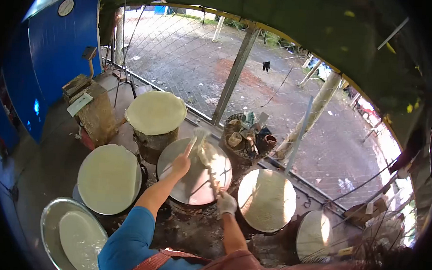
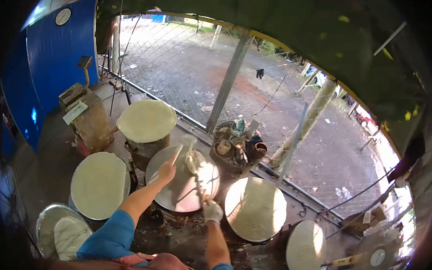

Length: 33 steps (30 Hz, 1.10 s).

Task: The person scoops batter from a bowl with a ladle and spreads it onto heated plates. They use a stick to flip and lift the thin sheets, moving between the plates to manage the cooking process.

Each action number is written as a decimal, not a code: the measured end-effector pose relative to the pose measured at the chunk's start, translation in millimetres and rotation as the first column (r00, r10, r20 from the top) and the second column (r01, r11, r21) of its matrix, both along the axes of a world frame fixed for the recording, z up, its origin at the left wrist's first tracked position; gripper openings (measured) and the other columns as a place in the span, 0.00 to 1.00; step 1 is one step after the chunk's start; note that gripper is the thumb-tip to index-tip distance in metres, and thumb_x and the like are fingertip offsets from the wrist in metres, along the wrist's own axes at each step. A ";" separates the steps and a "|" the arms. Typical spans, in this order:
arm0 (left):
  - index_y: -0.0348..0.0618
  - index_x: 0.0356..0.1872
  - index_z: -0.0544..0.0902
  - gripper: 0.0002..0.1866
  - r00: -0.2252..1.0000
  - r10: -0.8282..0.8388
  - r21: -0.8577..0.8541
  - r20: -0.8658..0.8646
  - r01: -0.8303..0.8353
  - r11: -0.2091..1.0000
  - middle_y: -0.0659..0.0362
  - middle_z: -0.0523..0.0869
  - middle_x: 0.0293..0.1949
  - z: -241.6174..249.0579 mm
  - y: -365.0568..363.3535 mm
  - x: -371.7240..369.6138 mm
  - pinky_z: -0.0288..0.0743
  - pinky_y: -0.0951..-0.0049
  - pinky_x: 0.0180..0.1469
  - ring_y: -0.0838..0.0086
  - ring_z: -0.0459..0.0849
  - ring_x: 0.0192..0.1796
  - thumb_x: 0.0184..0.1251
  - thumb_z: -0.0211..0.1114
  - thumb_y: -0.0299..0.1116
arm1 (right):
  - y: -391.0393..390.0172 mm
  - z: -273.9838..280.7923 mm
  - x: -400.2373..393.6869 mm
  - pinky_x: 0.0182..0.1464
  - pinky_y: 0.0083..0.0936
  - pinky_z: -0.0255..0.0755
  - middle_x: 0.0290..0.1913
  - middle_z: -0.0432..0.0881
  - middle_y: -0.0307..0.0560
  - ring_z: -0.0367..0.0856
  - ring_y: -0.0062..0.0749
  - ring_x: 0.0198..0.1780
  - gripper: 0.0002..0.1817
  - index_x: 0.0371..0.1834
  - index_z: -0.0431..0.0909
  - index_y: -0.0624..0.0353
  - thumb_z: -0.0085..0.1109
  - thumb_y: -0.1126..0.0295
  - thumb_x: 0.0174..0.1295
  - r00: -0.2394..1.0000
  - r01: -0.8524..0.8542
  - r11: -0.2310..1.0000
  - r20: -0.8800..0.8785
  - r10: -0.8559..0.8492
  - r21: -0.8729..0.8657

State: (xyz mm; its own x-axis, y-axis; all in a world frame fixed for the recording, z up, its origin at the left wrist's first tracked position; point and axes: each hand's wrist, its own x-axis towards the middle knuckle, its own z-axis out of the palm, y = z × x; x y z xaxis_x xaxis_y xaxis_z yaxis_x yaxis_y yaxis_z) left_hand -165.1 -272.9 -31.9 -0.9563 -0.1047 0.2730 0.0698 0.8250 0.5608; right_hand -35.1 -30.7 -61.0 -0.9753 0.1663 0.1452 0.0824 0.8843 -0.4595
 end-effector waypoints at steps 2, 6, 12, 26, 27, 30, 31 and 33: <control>0.64 0.69 0.54 0.37 0.988 -0.027 0.119 -0.151 0.046 0.992 0.47 0.80 0.41 22.9 -16.0 -15.5 0.74 0.54 0.37 0.51 0.80 0.32 0.56 0.52 0.26 | 16.0 6.4 -10.0 0.39 0.42 0.72 0.30 0.82 0.57 0.81 0.49 0.35 0.19 0.39 0.81 0.50 0.45 0.49 0.62 0.985 0.091 0.995 0.153 -0.085 -0.033; 0.61 0.68 0.57 0.37 0.979 -0.142 0.392 0.148 0.074 0.917 0.48 0.76 0.54 85.6 -60.0 51.6 0.74 0.62 0.40 0.52 0.81 0.40 0.54 0.52 0.23 | -29.0 -32.3 -42.5 0.25 0.21 0.68 0.26 0.81 0.41 0.76 0.22 0.25 0.20 0.50 0.77 0.65 0.61 0.65 0.57 0.973 0.227 0.787 0.157 -0.166 -0.573; 0.59 0.67 0.60 0.38 0.965 -0.105 0.377 0.241 0.006 0.926 0.45 0.77 0.51 -22.1 -120.1 203.4 0.73 0.68 0.41 0.51 0.80 0.45 0.50 0.52 0.23 | 5.6 -71.8 -83.7 0.37 0.25 0.74 0.37 0.84 0.50 0.81 0.28 0.31 0.18 0.44 0.80 0.60 0.39 0.65 0.67 0.990 0.050 0.795 0.135 0.041 -0.604; 0.57 0.68 0.57 0.36 0.982 -0.129 0.336 0.140 0.075 0.939 0.43 0.77 0.50 -30.1 -145.7 250.0 0.73 0.67 0.40 0.47 0.80 0.42 0.53 0.53 0.25 | -55.4 10.7 -2.3 0.26 0.20 0.66 0.25 0.79 0.40 0.72 0.20 0.23 0.10 0.37 0.82 0.64 0.58 0.69 0.55 0.976 0.215 0.285 0.217 -0.025 -0.934; 0.57 0.68 0.57 0.37 0.983 -0.123 0.313 0.138 0.075 0.947 0.43 0.77 0.50 -31.7 -143.7 249.5 0.73 0.65 0.43 0.48 0.79 0.45 0.54 0.54 0.25 | -82.5 8.1 -5.7 0.21 0.21 0.61 0.21 0.75 0.37 0.68 0.20 0.19 0.11 0.37 0.83 0.61 0.60 0.65 0.56 0.948 0.295 0.294 0.316 0.028 -0.909; 0.49 0.69 0.53 0.37 0.846 -0.033 0.229 0.533 -0.106 0.968 0.36 0.78 0.45 -1.6 -130.6 247.8 0.73 0.59 0.42 0.45 0.80 0.43 0.57 0.57 0.31 | -57.3 21.1 -13.5 0.18 0.20 0.57 0.17 0.69 0.32 0.63 0.18 0.16 0.16 0.41 0.83 0.58 0.65 0.61 0.53 0.858 0.290 0.447 0.437 0.270 -0.846; 0.48 0.69 0.53 0.37 0.865 -0.019 0.226 0.501 -0.110 0.968 0.36 0.78 0.43 -3.2 -128.8 246.5 0.73 0.58 0.42 0.44 0.79 0.43 0.58 0.57 0.33 | -33.2 37.7 -13.9 0.18 0.20 0.57 0.18 0.71 0.32 0.63 0.18 0.17 0.19 0.45 0.81 0.59 0.66 0.62 0.51 0.884 0.231 0.508 0.397 0.247 -0.830; 0.46 0.68 0.54 0.35 0.909 -0.029 0.224 0.416 -0.072 0.972 0.36 0.79 0.41 -20.6 -126.6 252.7 0.72 0.55 0.43 0.44 0.79 0.43 0.59 0.56 0.37 | 14.4 38.5 -25.5 0.19 0.17 0.62 0.20 0.76 0.33 0.69 0.16 0.18 0.21 0.49 0.78 0.62 0.66 0.67 0.52 0.954 0.200 0.359 0.265 0.142 -0.912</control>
